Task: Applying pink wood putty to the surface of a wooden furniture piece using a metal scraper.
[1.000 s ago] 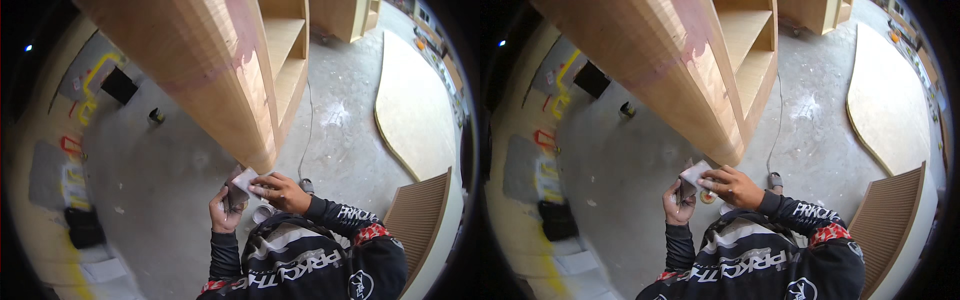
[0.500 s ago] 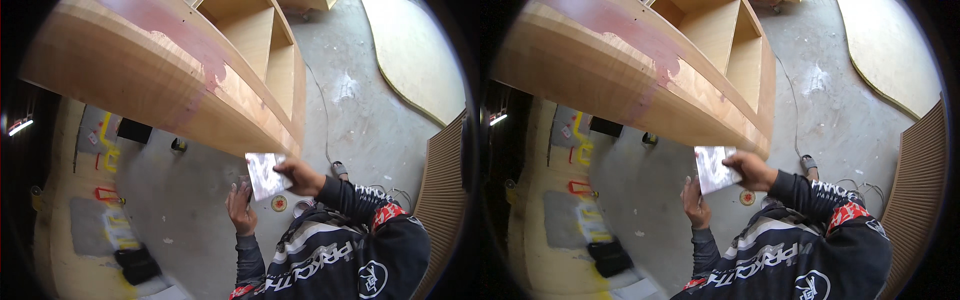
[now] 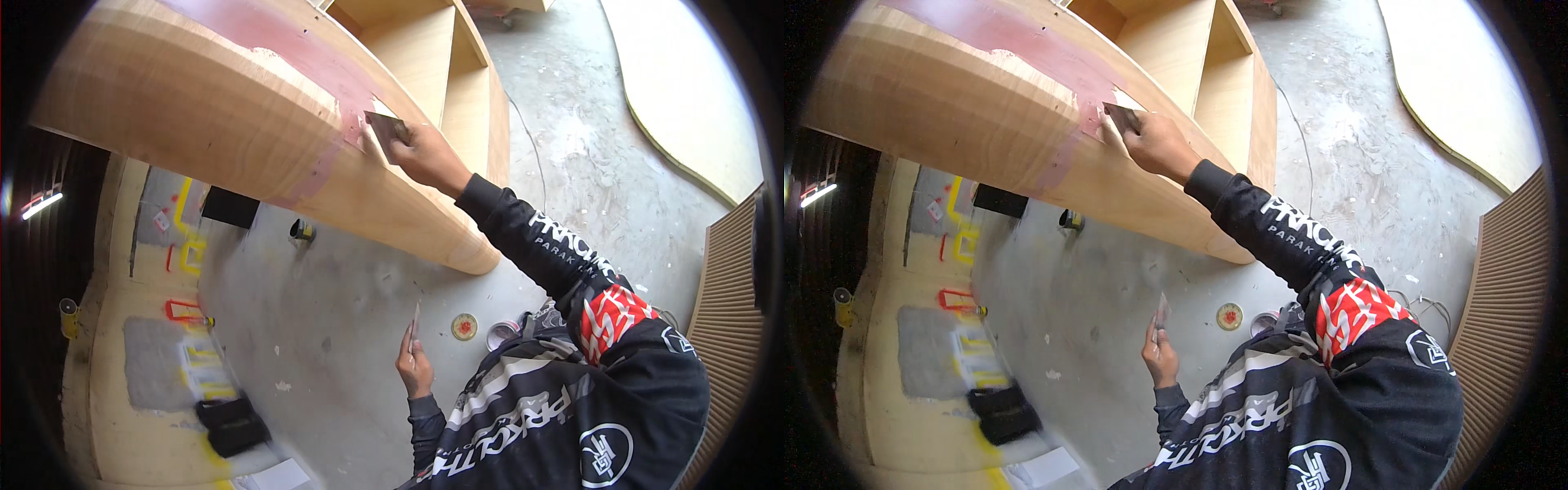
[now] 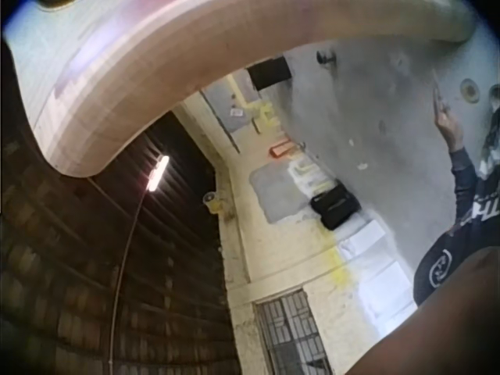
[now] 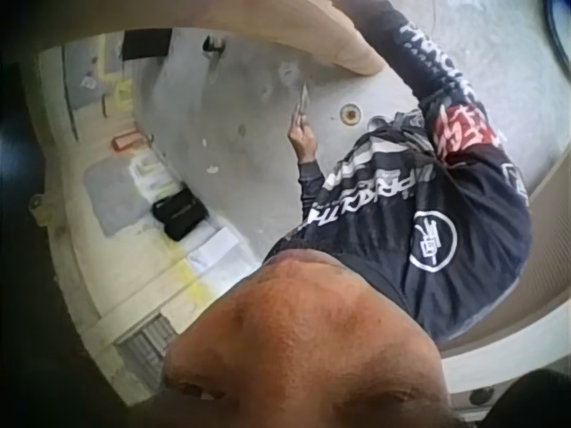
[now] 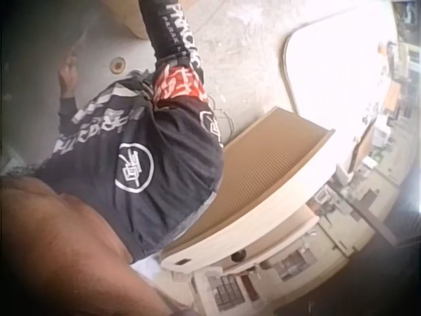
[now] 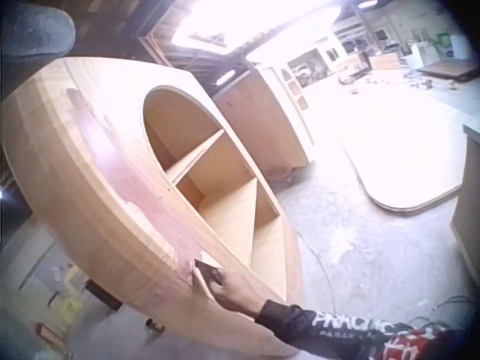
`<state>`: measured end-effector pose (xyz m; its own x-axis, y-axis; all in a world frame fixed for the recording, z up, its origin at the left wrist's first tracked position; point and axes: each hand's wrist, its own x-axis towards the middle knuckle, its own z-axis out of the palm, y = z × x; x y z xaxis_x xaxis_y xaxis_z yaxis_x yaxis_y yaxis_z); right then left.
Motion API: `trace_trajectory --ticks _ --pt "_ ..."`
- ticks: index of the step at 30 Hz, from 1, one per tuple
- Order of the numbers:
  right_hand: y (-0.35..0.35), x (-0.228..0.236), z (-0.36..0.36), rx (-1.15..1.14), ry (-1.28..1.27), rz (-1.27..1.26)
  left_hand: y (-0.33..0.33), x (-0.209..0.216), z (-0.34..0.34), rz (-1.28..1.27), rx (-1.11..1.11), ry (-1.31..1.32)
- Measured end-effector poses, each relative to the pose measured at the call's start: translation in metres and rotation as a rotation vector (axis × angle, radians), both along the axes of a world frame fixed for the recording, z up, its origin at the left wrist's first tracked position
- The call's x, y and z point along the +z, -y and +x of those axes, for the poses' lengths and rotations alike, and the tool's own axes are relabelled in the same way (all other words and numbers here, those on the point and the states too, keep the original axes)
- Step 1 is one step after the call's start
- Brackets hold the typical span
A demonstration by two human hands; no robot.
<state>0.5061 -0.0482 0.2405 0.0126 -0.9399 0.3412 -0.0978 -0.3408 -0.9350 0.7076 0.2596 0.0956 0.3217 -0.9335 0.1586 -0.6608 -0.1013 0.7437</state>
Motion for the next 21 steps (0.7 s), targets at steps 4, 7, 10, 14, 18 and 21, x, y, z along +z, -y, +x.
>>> trace_trajectory --ticks 4,7,10,14,18,21 --pt "-0.003 0.011 0.015 -0.075 -0.013 -0.081 -0.008 -0.006 -0.003 -0.066 -0.039 0.026" --pt "-0.003 0.01 0.042 -0.23 -0.046 -0.112 -0.007 -0.006 -0.007 -0.027 -0.036 -0.02" --pt "-0.02 0.007 0.069 -0.398 0.013 -0.289 -0.003 -0.011 -0.007 -0.043 -0.041 -0.062" --pt "-0.031 -0.003 0.058 -0.277 -0.011 -0.307 0.003 -0.017 -0.006 -0.11 -0.08 -0.043" --pt "-0.005 -0.008 0.033 -0.282 -0.023 -0.134 0.006 -0.015 -0.01 -0.087 -0.094 -0.025" --pt "0.005 -0.005 0.036 -0.253 -0.016 -0.177 0.003 -0.017 -0.012 -0.067 -0.079 -0.041"
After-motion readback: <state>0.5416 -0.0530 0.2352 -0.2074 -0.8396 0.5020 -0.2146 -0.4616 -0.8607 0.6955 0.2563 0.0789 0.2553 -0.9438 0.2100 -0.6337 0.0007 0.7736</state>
